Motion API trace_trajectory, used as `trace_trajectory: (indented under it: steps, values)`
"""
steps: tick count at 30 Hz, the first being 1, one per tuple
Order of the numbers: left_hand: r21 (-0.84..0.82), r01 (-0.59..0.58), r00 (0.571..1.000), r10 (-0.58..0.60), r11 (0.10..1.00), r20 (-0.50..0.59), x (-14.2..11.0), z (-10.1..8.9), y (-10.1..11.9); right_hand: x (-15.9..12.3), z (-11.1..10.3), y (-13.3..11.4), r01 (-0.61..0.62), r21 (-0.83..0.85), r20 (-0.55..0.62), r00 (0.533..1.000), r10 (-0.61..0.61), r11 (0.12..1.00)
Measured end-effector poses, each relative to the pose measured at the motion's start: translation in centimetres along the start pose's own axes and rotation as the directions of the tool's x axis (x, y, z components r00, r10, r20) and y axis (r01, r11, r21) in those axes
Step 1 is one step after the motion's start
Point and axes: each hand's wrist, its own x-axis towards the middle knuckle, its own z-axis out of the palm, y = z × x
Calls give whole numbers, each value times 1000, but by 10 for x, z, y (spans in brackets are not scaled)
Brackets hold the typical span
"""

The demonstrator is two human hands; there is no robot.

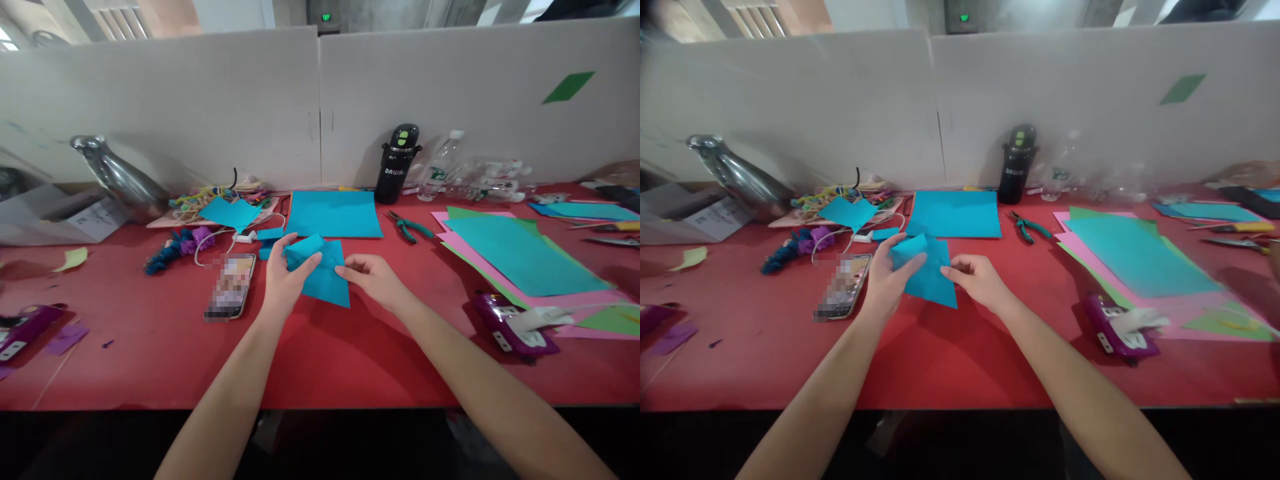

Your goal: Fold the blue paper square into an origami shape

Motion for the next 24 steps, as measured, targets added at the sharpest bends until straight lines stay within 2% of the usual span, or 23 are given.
trace_trajectory:
  steps: [5, 12, 16, 24]
  values:
    - [-88, 21, 1000, -20, 996, 9, 2, -2, 2, 1, -1, 1, 0, -20, 6, 1000, 0, 1000]
    - [-10, -40, 997, 39, 999, -65, 3, -5, 1, 0, 0, 1, 48, -106, 7, 999, -47, 993]
    - [22, -28, 992, 31, 999, -119, 4, -6, -1, 1, 0, 3, 56, -120, 12, 998, -55, 991]
    - [-16, -37, 994, 35, 999, -102, 7, -8, -2, 0, -1, 4, 66, -133, 7, 998, -66, 989]
